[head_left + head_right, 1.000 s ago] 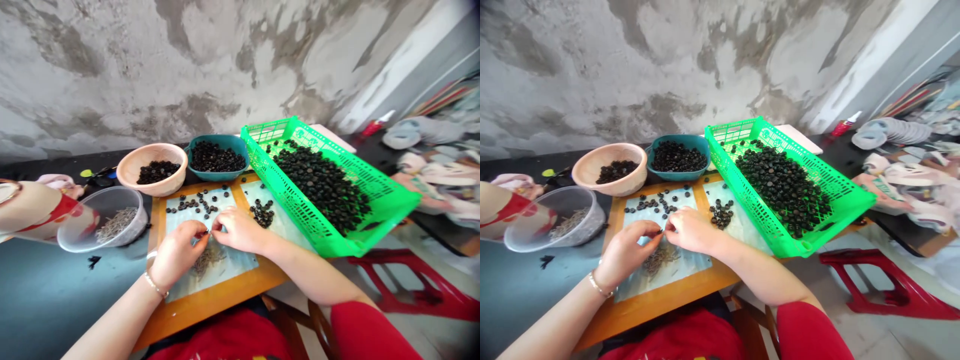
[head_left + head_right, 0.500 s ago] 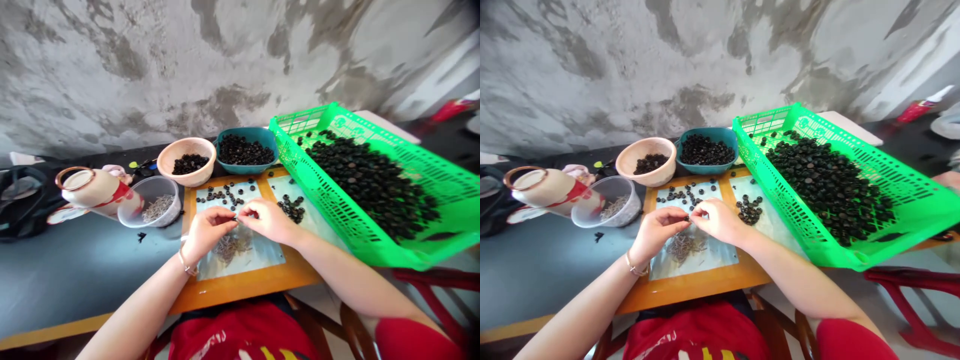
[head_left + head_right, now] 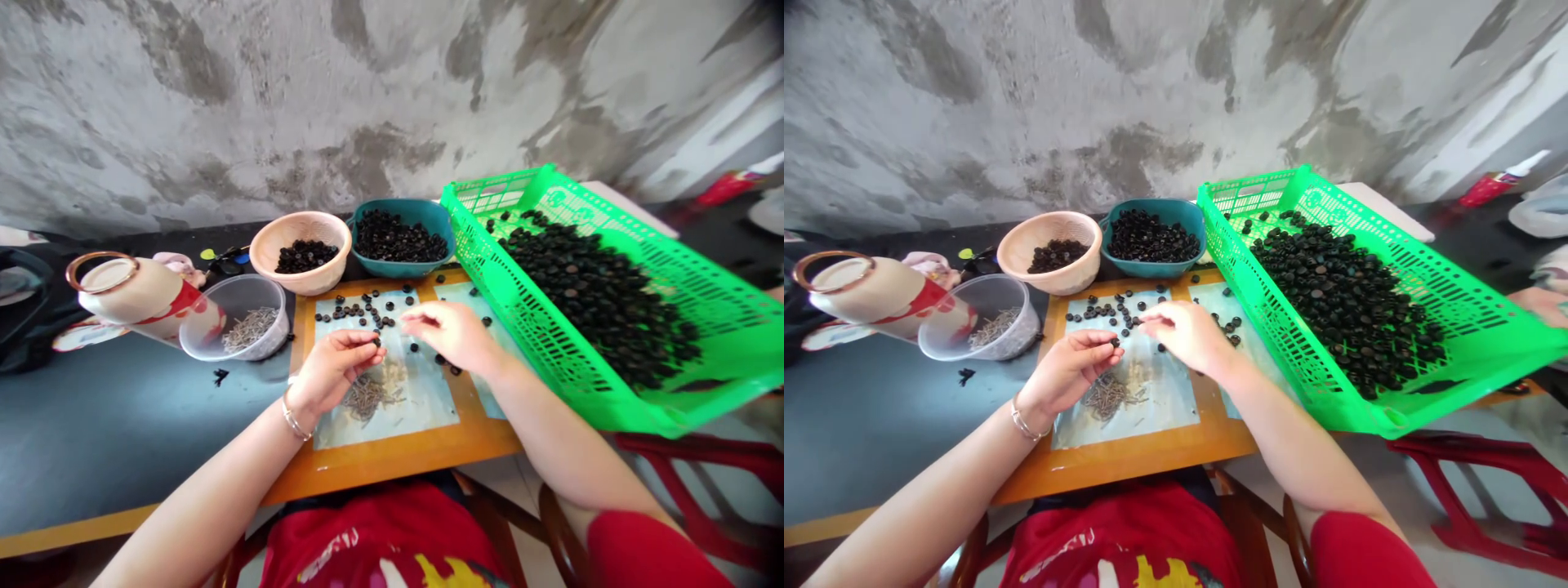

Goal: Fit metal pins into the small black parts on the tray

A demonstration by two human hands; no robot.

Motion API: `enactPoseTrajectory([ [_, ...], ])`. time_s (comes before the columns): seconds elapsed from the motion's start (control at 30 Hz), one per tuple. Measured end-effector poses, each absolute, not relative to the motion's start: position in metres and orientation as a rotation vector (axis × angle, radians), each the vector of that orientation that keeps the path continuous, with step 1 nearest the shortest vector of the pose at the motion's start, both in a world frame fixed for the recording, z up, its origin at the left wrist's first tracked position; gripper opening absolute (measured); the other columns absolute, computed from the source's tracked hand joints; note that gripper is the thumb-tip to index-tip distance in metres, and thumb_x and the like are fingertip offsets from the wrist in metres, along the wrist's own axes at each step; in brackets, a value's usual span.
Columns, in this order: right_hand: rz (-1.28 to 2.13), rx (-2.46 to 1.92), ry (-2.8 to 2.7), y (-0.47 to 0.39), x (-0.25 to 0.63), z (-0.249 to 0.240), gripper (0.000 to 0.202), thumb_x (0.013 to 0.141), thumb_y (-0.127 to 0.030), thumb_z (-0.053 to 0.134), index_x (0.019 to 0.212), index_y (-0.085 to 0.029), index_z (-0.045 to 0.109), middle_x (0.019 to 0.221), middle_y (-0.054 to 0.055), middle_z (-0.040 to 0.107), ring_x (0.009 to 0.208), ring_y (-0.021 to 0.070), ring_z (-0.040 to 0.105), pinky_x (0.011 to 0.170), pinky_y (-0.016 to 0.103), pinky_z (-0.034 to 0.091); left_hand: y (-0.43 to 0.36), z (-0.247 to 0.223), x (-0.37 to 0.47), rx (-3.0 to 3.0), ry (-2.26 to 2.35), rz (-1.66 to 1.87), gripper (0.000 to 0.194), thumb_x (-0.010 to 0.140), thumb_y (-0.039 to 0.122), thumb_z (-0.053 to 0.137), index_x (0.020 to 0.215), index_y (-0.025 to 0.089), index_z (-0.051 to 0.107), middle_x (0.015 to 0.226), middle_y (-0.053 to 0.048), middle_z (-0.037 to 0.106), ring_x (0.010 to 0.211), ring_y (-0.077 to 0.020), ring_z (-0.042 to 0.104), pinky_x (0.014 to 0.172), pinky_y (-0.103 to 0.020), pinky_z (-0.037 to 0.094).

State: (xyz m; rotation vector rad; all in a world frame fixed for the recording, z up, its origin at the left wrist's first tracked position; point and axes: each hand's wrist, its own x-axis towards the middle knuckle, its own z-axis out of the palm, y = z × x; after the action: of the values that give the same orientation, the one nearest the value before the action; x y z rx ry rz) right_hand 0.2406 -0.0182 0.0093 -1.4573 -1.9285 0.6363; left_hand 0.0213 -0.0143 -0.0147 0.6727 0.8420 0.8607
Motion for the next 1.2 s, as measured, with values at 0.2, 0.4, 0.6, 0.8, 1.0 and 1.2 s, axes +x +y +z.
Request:
enactPoseTrajectory([
  [0.2,0.236,-1.958,-2.202,-0.002,0.297,0.009,0.013,0.084,-0.033,0.069,0.08,-0.022,0.074,0.082,0.004,0.075,0.079,0.0243,0.066,0.071,0.036,0.046,-0.01,-0.015,0.018,0.594,0.82,0.868,0.018,0.067,0.006,0.079,0.083,0.01,0.072,0.074,-0.003,0.072,0.072,-0.0109,0.071,0.07,-0.017,0.057],
  [0.4,0.225,-1.909,-2.415,-0.002,0.295,0.001,0.008,0.082,-0.026,0.07,0.076,-0.021,0.072,0.08,0.004,0.073,0.083,0.0249,0.064,0.077,0.037,0.046,-0.013,-0.012,0.02,0.672,0.844,0.902,0.023,0.063,0.011,0.084,0.082,0.01,0.071,0.072,-0.004,0.072,0.071,-0.0132,0.072,0.07,-0.02,0.058],
  [0.6,0.639,-1.633,-2.096,-0.014,0.268,0.014,0.014,0.09,-0.029,0.061,0.1,-0.023,0.07,0.094,0.001,0.074,0.082,0.0177,0.068,0.072,0.029,0.051,-0.02,-0.011,0.021,0.886,0.907,0.993,0.027,0.064,0.018,0.085,0.086,0.011,0.071,0.075,-0.005,0.074,0.073,-0.0156,0.073,0.073,-0.025,0.058],
  [0.8,0.695,-1.186,-2.136,-0.025,0.233,0.001,0.025,0.093,-0.017,0.055,0.111,-0.025,0.071,0.109,0.005,0.066,0.098,0.0177,0.065,0.089,0.033,0.053,-0.025,-0.008,0.023,1.027,0.921,1.093,0.02,0.068,0.018,0.082,0.085,0.013,0.071,0.081,-0.003,0.074,0.076,-0.0161,0.074,0.075,-0.026,0.06],
  [1.0,0.79,-1.197,-1.854,-0.031,0.219,-0.006,0.031,0.082,-0.019,0.073,0.112,-0.02,0.067,0.099,0.004,0.07,0.083,0.0161,0.067,0.076,0.029,0.057,-0.029,-0.006,0.024,1.078,0.917,1.12,0.017,0.07,0.017,0.08,0.084,0.014,0.072,0.082,-0.003,0.073,0.074,-0.0142,0.073,0.073,-0.024,0.06],
  [1.2,0.689,-1.188,-1.825,-0.036,0.219,-0.001,0.02,0.081,-0.023,0.076,0.1,-0.02,0.07,0.09,0.001,0.074,0.071,0.0139,0.068,0.068,0.026,0.057,-0.03,-0.007,0.024,1.091,0.915,1.13,0.015,0.071,0.017,0.079,0.084,0.014,0.073,0.084,-0.003,0.072,0.073,-0.0131,0.072,0.072,-0.023,0.06],
])
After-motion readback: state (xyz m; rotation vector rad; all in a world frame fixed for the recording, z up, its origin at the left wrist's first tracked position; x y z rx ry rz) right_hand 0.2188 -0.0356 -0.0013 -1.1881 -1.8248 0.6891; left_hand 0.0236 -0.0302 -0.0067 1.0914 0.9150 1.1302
